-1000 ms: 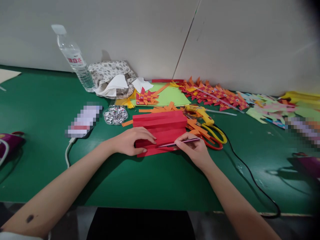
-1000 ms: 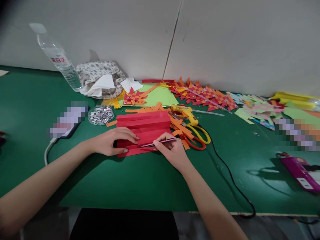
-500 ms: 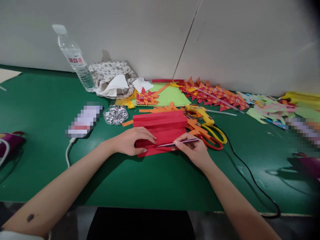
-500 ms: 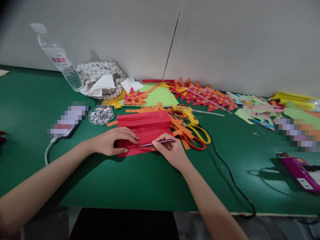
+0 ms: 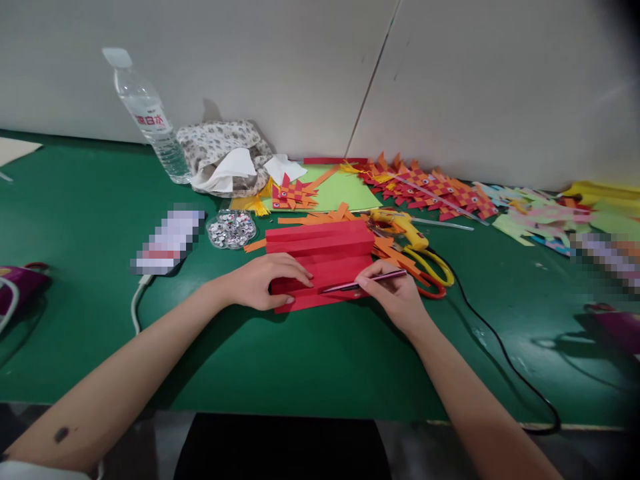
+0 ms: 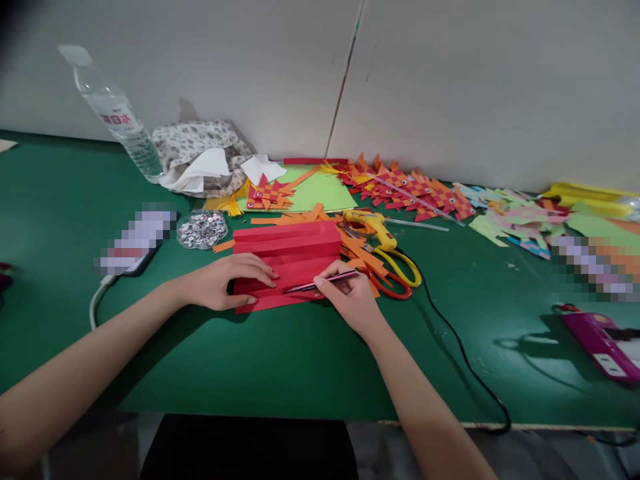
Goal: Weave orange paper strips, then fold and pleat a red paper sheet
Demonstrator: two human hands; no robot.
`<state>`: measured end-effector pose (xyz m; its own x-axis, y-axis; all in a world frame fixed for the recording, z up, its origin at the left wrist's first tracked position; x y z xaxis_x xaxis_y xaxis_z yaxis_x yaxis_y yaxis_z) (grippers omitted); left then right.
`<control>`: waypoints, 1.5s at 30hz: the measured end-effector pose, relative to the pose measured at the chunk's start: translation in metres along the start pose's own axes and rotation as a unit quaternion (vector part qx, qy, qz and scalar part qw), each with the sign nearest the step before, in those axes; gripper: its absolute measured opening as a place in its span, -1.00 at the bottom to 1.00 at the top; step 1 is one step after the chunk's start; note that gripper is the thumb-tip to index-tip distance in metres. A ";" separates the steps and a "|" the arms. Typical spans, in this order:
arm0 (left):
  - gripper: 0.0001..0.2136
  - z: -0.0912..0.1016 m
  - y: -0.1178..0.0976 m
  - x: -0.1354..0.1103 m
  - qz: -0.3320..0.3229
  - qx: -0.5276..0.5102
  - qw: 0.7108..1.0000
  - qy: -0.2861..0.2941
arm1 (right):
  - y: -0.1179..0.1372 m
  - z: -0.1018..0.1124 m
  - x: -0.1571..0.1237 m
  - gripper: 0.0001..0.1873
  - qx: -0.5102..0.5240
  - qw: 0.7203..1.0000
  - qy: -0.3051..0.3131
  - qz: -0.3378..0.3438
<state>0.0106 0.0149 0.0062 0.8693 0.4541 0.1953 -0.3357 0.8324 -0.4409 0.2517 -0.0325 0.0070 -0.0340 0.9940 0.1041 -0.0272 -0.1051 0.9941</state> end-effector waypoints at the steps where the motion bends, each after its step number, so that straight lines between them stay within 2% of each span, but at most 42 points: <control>1: -0.67 0.000 0.000 0.000 -0.001 0.000 1.000 0.000 | 0.000 0.001 0.000 -0.72 -0.004 1.000 -0.004 0.006; 10: -0.66 0.001 -0.001 0.000 -0.004 -0.001 1.000 -0.004 | -0.001 0.006 -0.002 -0.75 -0.012 0.999 -0.016 0.040; 20: -0.66 0.000 -0.002 0.001 0.003 0.004 1.000 0.006 | -0.001 -0.006 -0.005 -0.76 -0.009 0.999 0.043 -0.015; 28: -0.66 0.001 -0.001 0.002 -0.002 0.004 1.000 0.002 | -0.001 -0.007 -0.004 -0.79 -0.023 0.998 0.061 -0.011; 37: -0.66 0.001 -0.002 0.001 -0.004 0.005 1.000 -0.001 | -0.004 -0.002 -0.002 -0.74 -0.009 0.999 0.035 -0.029; 45: -0.65 0.000 0.000 0.000 -0.002 -0.002 1.000 0.000 | -0.002 0.001 -0.002 -0.78 -0.013 1.000 0.009 -0.012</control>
<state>0.0111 0.0146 0.0062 0.8709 0.4504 0.1968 -0.3308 0.8333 -0.4429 0.2524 -0.0341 0.0046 -0.0516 0.9956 0.0787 -0.0533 -0.0815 0.9953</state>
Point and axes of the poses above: each hand's wrist, its own x-axis towards the middle knuckle, its own z-axis out of the back of the hand, y = z × x, the point moved 3 cm from there along x, towards the middle knuckle, and after that the axes turned 13 degrees about x, right-handed, at the moved point
